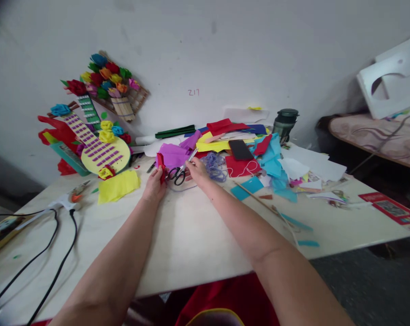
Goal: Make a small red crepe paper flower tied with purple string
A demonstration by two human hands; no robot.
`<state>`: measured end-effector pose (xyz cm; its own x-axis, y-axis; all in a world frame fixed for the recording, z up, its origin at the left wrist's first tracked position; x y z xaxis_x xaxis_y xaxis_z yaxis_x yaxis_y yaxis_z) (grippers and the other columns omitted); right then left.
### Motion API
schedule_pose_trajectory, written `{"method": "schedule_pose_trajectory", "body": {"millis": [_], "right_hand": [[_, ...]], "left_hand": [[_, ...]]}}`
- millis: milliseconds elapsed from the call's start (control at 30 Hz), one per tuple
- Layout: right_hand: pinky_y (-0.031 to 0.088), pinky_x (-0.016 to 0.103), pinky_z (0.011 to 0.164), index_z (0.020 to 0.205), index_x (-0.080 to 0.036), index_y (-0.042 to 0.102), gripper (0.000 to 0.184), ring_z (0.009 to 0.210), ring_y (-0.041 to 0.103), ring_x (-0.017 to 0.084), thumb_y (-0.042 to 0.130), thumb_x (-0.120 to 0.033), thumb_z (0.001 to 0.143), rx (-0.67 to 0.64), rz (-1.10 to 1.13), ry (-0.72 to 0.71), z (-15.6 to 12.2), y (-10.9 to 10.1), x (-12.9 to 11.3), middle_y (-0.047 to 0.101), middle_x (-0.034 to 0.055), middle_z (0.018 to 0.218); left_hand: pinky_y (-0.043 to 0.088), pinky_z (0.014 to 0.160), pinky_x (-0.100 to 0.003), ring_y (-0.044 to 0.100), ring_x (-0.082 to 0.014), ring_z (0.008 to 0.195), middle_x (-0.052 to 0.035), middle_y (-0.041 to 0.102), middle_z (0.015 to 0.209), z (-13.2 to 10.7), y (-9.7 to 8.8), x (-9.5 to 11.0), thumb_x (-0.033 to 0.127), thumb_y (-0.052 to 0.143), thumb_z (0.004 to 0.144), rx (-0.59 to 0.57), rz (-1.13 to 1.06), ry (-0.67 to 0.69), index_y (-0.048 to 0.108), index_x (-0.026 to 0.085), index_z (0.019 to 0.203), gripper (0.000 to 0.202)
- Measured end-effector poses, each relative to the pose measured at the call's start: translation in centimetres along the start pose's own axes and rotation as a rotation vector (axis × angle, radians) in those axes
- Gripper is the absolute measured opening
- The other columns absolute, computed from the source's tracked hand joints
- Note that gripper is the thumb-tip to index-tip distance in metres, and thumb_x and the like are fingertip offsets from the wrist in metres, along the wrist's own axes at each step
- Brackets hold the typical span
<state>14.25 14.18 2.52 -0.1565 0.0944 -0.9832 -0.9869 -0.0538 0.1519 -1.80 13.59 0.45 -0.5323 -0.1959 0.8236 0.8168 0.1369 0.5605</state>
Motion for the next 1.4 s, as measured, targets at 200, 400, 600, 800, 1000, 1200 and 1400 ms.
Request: {"method": "schedule_pose_trajectory", "body": {"millis": [200, 400, 600, 800, 1000, 1200, 1400], "right_hand": [[0.047, 0.023, 0.04, 0.081, -0.021, 0.047, 0.015, 0.046, 0.057, 0.011, 0.054, -0.035, 0.078, -0.013, 0.12, -0.008, -0.7, 1.7, -0.4, 0.051, -0.0058, 0.058], [0.043, 0.021, 0.038, 0.093, -0.02, 0.058, 0.034, 0.053, 0.057, 0.012, 0.051, -0.05, 0.079, -0.096, 0.074, -0.022, -1.7, 2.7, -0.8, 0.06, 0.0004, 0.067], [0.046, 0.021, 0.05, 0.115, -0.021, 0.054, 0.051, 0.074, 0.061, 0.014, 0.032, -0.057, 0.086, -0.24, 0.251, 0.038, -2.2, 4.3, -0.2, 0.068, 0.0048, 0.084], [0.039, 0.017, 0.043, 0.11, -0.022, 0.056, 0.033, 0.065, 0.058, 0.01, 0.043, -0.04, 0.086, -0.32, 0.315, -0.005, -2.2, 4.5, -0.9, 0.066, 0.0034, 0.09], [0.04, 0.018, 0.042, 0.106, -0.022, 0.053, 0.035, 0.06, 0.055, 0.009, 0.057, -0.014, 0.072, -0.375, 0.351, 0.04, -1.6, 2.6, -2.8, 0.062, -0.001, 0.078], [0.029, 0.016, 0.033, 0.091, -0.019, 0.056, 0.026, 0.044, 0.045, 0.005, 0.064, -0.034, 0.072, -0.149, 0.202, 0.0, 0.6, -2.6, -2.7, 0.051, -0.0053, 0.059], [0.03, 0.019, 0.032, 0.09, -0.016, 0.055, 0.03, 0.042, 0.05, 0.01, 0.05, -0.044, 0.082, -0.203, 0.081, 0.206, 1.3, -5.3, -0.2, 0.055, -0.0014, 0.056]], "left_hand": [[0.039, 0.05, -0.02, 0.051, -0.0078, 0.049, 0.004, 0.053, 0.057, -0.4, 0.1, -0.1, 0.044, 0.066, 0.068, 0.142, 0.11, 0.077, 0.048, 0.017, 0.074, 0.032], [0.034, 0.045, -0.018, 0.046, -0.0057, 0.045, 0.0055, 0.05, 0.054, -0.4, -0.1, -0.7, 0.037, 0.06, 0.073, 0.251, 0.246, 0.115, 0.047, 0.017, 0.07, 0.024], [0.037, 0.045, -0.019, 0.05, -0.0078, 0.048, 0.0041, 0.053, 0.059, -0.8, 0.5, -1.6, 0.025, 0.056, 0.074, 0.285, 0.264, 0.095, 0.048, 0.018, 0.073, 0.011], [0.03, 0.039, -0.018, 0.042, -0.0051, 0.038, 0.0064, 0.049, 0.052, -1.2, 1.7, -2.2, 0.026, 0.059, 0.074, 0.155, 0.19, -0.007, 0.045, 0.017, 0.074, 0.016], [0.019, 0.034, -0.017, 0.039, -0.0029, 0.038, 0.0043, 0.052, 0.055, -0.8, 1.3, -1.1, 0.039, 0.065, 0.068, 0.054, 0.243, 0.005, 0.046, 0.015, 0.07, 0.03], [0.022, 0.035, -0.018, 0.043, -0.0053, 0.042, -0.0002, 0.057, 0.061, -0.6, 1.3, 0.3, 0.038, 0.068, 0.062, -0.142, 0.197, -0.035, 0.054, 0.014, 0.075, 0.031], [0.035, 0.048, -0.024, 0.049, -0.0125, 0.054, -0.0027, 0.055, 0.056, 0.4, -1.5, 2.0, 0.041, 0.064, 0.065, 0.011, 0.715, 0.014, 0.058, 0.017, 0.063, 0.025]]}}
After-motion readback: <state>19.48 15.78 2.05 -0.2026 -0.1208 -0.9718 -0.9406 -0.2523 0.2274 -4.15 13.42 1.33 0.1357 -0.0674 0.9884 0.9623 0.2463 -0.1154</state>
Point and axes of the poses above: each hand's wrist, its own z-axis towards the middle knuckle, its own y-axis out of the palm, x = y × z, the point moved 7 cm from there along z, towards the middle knuckle
